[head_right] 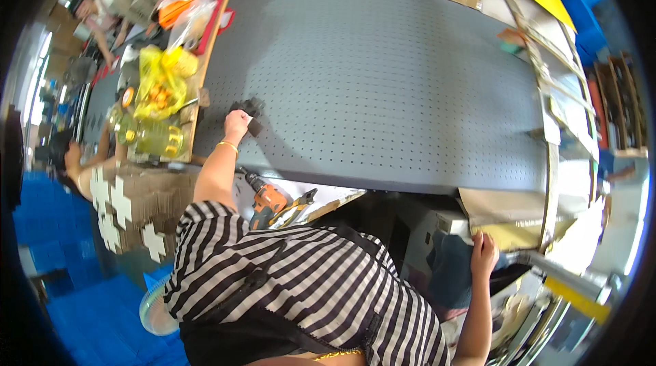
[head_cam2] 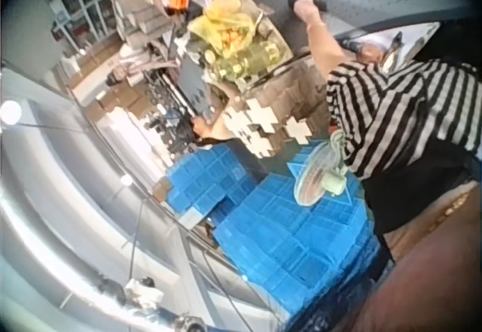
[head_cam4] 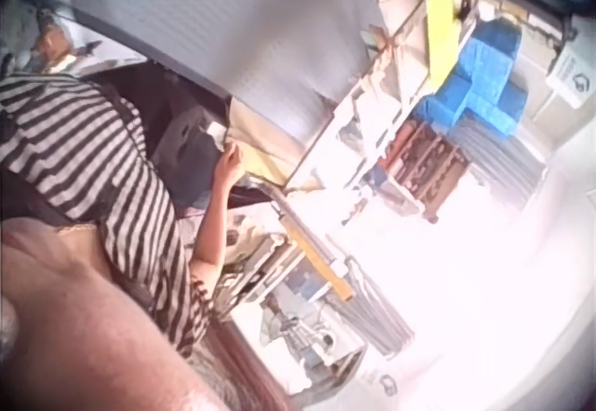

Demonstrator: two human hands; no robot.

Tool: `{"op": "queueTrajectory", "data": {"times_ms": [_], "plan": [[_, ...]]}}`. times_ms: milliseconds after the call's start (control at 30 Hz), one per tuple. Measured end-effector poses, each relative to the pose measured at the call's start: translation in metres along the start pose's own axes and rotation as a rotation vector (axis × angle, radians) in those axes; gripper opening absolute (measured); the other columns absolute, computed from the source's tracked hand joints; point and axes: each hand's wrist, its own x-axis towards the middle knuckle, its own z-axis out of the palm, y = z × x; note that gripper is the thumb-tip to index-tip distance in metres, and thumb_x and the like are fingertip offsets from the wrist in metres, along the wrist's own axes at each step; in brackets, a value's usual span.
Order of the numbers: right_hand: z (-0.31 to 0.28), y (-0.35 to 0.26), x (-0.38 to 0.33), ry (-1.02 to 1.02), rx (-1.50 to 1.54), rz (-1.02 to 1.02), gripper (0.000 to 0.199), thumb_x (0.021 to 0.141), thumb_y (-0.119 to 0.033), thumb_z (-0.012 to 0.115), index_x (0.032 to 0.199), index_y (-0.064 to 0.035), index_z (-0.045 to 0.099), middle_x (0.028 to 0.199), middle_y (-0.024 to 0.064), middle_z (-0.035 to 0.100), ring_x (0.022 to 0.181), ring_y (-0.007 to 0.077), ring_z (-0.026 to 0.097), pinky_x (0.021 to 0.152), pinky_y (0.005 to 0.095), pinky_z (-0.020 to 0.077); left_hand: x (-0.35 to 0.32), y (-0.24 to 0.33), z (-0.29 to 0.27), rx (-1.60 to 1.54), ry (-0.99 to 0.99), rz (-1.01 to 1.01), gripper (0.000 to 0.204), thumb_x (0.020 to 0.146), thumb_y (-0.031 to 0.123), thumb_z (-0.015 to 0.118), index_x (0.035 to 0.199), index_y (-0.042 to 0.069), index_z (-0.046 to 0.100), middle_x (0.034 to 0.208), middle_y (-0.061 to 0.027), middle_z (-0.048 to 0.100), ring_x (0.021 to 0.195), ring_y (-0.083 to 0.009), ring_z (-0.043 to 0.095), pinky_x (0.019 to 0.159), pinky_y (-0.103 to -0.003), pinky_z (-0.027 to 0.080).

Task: The recorder is feeding cardboard pieces into an automated machine to fold and assemble them into boxes.

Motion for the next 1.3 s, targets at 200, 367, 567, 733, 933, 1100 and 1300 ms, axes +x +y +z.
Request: {"op": "queueTrajectory", "data": {"times_ms": [200, 367, 567, 733, 933, 1100, 1300], "plan": [[0.003, -0.009, 0.007, 0.098, 0.152, 0.230, 0.026, 0.088, -0.030, 0.063, 0.096, -0.0055, 0.069, 0.087, 0.0160, 0.068, 0.082, 0.0296, 0.066, 0.073, 0.0364, 0.0495, -0.046, 0.234, -0.014, -0.906, -0.553, 0.305, 0.019, 0.089, 0.022, 0.069, 0.095, 0.003, 0.070, 0.080, -0.0012, 0.067, 0.069, -0.0082, 0.059, 0.063, -0.024, 0.050], [-0.027, -0.016, -0.028, 0.266, 0.774, 0.135, 0.031, 0.092, -0.020, 0.063, 0.119, -0.0040, 0.062, 0.106, 0.0051, 0.068, 0.097, 0.0141, 0.062, 0.089, 0.0293, 0.0468, -0.218, 0.434, -0.074, -0.934, -0.911, 1.125, 0.011, 0.086, 0.012, 0.071, 0.090, 0.002, 0.071, 0.083, 0.0004, 0.063, 0.070, -0.0083, 0.056, 0.065, -0.023, 0.047], [-0.139, 0.006, -0.173, 0.534, 0.625, -0.025, 0.042, 0.087, -0.020, 0.069, 0.125, -0.0076, 0.058, 0.122, 0.0073, 0.062, 0.118, 0.0202, 0.052, 0.102, 0.0344, 0.0387, -0.457, 0.532, -0.122, -0.643, -0.788, 2.038, 0.011, 0.080, 0.010, 0.074, 0.088, 0.004, 0.071, 0.084, -0.0052, 0.064, 0.080, -0.0166, 0.060, 0.071, -0.028, 0.049], [-0.174, 0.066, -0.304, 0.588, 0.573, 0.074, 0.039, 0.087, -0.027, 0.070, 0.122, -0.0124, 0.063, 0.120, 0.0063, 0.063, 0.116, 0.0227, 0.053, 0.100, 0.0363, 0.0391, -0.619, 0.563, -0.122, -0.664, -0.942, 2.325, 0.011, 0.079, 0.008, 0.075, 0.089, 0.005, 0.072, 0.086, -0.0069, 0.065, 0.084, -0.0197, 0.062, 0.074, -0.030, 0.050], [-0.201, 0.120, -0.414, 0.635, 0.732, 0.192, 0.042, 0.088, -0.023, 0.069, 0.126, -0.0089, 0.059, 0.119, 0.0034, 0.063, 0.112, 0.0151, 0.055, 0.100, 0.0329, 0.0392, -0.745, 0.585, -0.105, -0.475, -1.198, 2.421, 0.013, 0.079, 0.009, 0.075, 0.091, 0.006, 0.071, 0.095, -0.0058, 0.064, 0.086, -0.0179, 0.060, 0.074, -0.030, 0.049], [-0.231, 0.169, -0.452, 0.809, 0.429, 0.254, 0.052, 0.085, -0.020, 0.071, 0.133, -0.0082, 0.053, 0.119, 0.0055, 0.061, 0.114, 0.0176, 0.053, 0.101, 0.0340, 0.0398, -0.814, 0.631, -0.066, -0.385, -1.246, 2.343, 0.029, 0.075, 0.024, 0.080, 0.099, 0.012, 0.069, 0.101, -0.0022, 0.063, 0.096, -0.0184, 0.056, 0.077, -0.031, 0.046], [-0.287, 0.291, -0.455, 0.853, 0.669, 0.277, 0.058, 0.084, -0.023, 0.074, 0.132, -0.0037, 0.050, 0.109, 0.0085, 0.064, 0.103, 0.0155, 0.059, 0.091, 0.0314, 0.0472, -0.895, 0.721, -0.018, -0.538, -1.366, 2.094, 0.043, 0.080, 0.012, 0.076, 0.119, 0.008, 0.060, 0.110, -0.0044, 0.066, 0.103, -0.0140, 0.060, 0.088, -0.030, 0.047]]}}
